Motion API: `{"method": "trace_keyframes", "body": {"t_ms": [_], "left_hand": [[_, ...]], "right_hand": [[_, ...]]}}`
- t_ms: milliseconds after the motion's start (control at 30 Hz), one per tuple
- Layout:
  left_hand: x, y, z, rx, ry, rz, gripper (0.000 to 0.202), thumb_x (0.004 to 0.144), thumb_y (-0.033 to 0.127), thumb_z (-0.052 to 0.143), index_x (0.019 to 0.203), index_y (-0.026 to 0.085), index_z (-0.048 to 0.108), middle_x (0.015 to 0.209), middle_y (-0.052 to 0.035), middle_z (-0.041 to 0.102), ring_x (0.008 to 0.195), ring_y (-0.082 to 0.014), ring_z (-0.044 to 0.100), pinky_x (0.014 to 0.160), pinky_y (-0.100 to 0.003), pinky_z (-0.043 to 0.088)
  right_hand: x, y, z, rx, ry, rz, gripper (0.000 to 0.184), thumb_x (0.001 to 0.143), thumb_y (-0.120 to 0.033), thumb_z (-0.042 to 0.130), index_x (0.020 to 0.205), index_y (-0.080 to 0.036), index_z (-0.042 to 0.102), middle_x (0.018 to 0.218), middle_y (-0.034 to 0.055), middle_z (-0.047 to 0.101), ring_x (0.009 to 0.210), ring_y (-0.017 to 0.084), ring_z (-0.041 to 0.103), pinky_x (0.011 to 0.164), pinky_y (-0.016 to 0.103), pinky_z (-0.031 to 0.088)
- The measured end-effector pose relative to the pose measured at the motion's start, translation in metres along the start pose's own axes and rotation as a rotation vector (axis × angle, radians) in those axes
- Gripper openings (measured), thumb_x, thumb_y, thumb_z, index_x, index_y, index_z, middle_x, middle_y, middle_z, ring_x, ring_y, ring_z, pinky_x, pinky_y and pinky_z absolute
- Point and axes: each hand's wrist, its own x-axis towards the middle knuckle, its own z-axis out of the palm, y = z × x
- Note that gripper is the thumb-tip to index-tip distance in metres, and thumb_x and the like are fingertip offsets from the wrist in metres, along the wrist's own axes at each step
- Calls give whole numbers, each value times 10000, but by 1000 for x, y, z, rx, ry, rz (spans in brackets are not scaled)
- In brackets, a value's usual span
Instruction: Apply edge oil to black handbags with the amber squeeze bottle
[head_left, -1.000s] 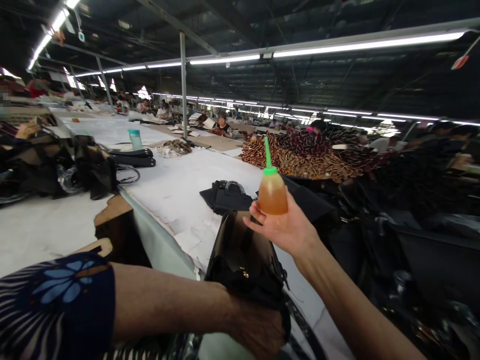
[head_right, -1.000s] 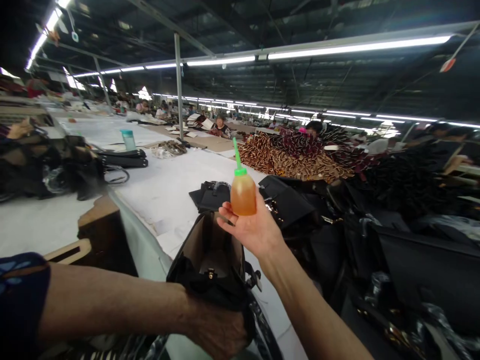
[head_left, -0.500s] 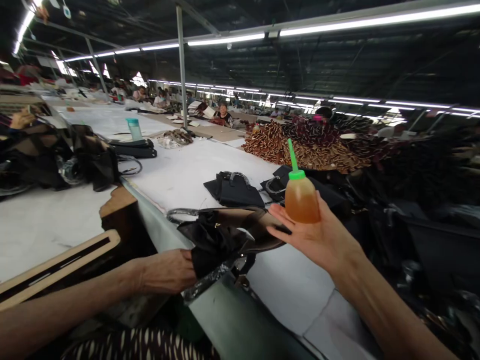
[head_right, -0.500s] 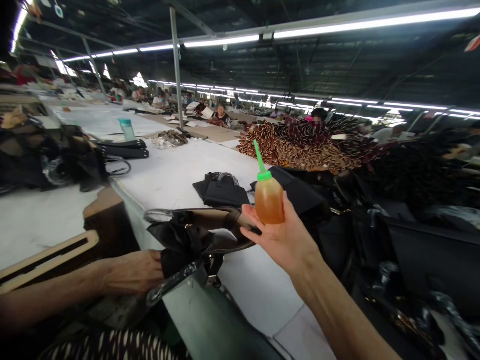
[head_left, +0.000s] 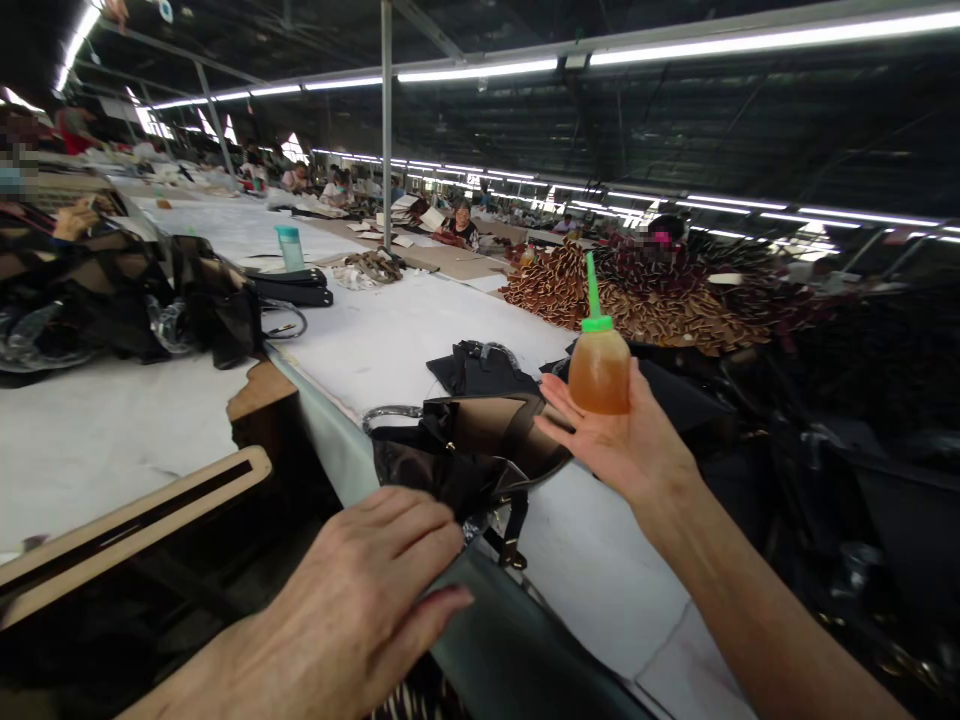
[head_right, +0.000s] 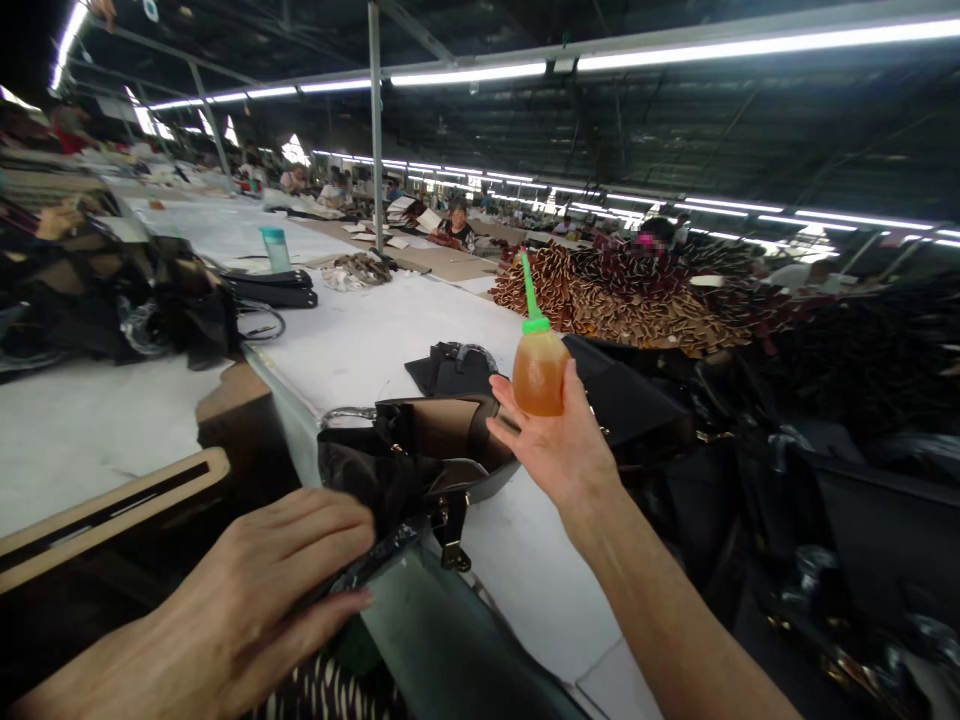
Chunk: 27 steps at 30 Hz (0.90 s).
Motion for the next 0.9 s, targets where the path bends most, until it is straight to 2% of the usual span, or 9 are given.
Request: {"method": "trace_keyframes", "body": {"t_ms": [67, 100, 200, 267, 467, 567, 667, 800, 900], "left_hand": [[32, 10, 13, 78, 15, 96, 318, 863, 291, 533, 1144, 143, 537, 1185, -122, 593, 1121, -251, 520, 968, -387, 393], [47, 10, 22, 114, -30, 66, 360, 840, 326, 568, 1141, 131, 536, 1201, -137, 582, 1129, -273, 514, 977, -416, 384], [80, 1, 47, 165, -271, -126, 256, 849, 396, 549, 904, 154, 610, 927, -88, 668, 855, -264, 625, 782, -399, 470], [89, -8, 55, 159, -388, -143, 284, 890, 405, 482, 787, 172, 608, 819, -50, 663, 741, -229, 632, 671, -337, 458], [83, -24, 39, 79, -342, 297, 298, 929, 366, 426, 738, 183, 564, 733, -8, 604, 719, -153, 572, 692, -280, 372], [77, -26, 26, 63, -390, 334, 264, 912, 364, 470, 744, 191, 577, 725, 0, 592, 730, -143, 557, 729, -281, 358], [66, -30, 18, -20, -399, 236, 242, 888, 407, 506, 800, 211, 614, 802, 5, 604, 788, -139, 563, 754, -265, 364], [45, -40, 17, -269, -188, -111, 361, 847, 500, 527, 1034, 203, 608, 945, -17, 612, 827, -149, 567, 730, -237, 405], [37, -44, 21, -335, 9, -392, 345, 911, 433, 421, 837, 167, 628, 807, -12, 607, 743, -142, 555, 690, -241, 415]], "right_hand": [[0, 0, 0, 1, -8, 8, 576, 886, -609, 342, 1224, -180, 527, 1124, 201, 623, 1157, 243, 522, 1011, 564, 266], [0, 0, 0, -2, -9, 14, 567, 888, -608, 341, 1221, -188, 526, 1131, 194, 622, 1160, 240, 520, 1013, 562, 265], [-5, -2, -4, -18, -12, 21, 533, 895, -592, 350, 1212, -199, 524, 1144, 185, 618, 1164, 239, 517, 1005, 558, 283], [-11, -6, -9, -17, -19, 31, 521, 896, -581, 364, 1198, -191, 534, 1151, 188, 614, 1169, 244, 512, 1001, 558, 293], [-32, -15, -14, -10, -11, 113, 500, 881, -587, 405, 1114, -188, 594, 1164, 184, 609, 1135, 287, 537, 989, 564, 313], [-42, -11, -9, -37, -34, 165, 515, 894, -565, 399, 1162, -164, 577, 1155, 200, 609, 1119, 290, 549, 989, 560, 317], [-46, -6, -5, -50, -63, 170, 501, 907, -542, 394, 1216, -177, 546, 1153, 204, 608, 1134, 275, 540, 985, 563, 319], [-37, -4, -7, -54, -52, 49, 481, 894, -538, 434, 1225, -209, 548, 1187, 181, 594, 1134, 272, 541, 966, 558, 346], [-30, -6, -9, -34, -28, 33, 482, 897, -516, 435, 1216, -175, 555, 1186, 212, 584, 1114, 295, 553, 920, 568, 386]]}}
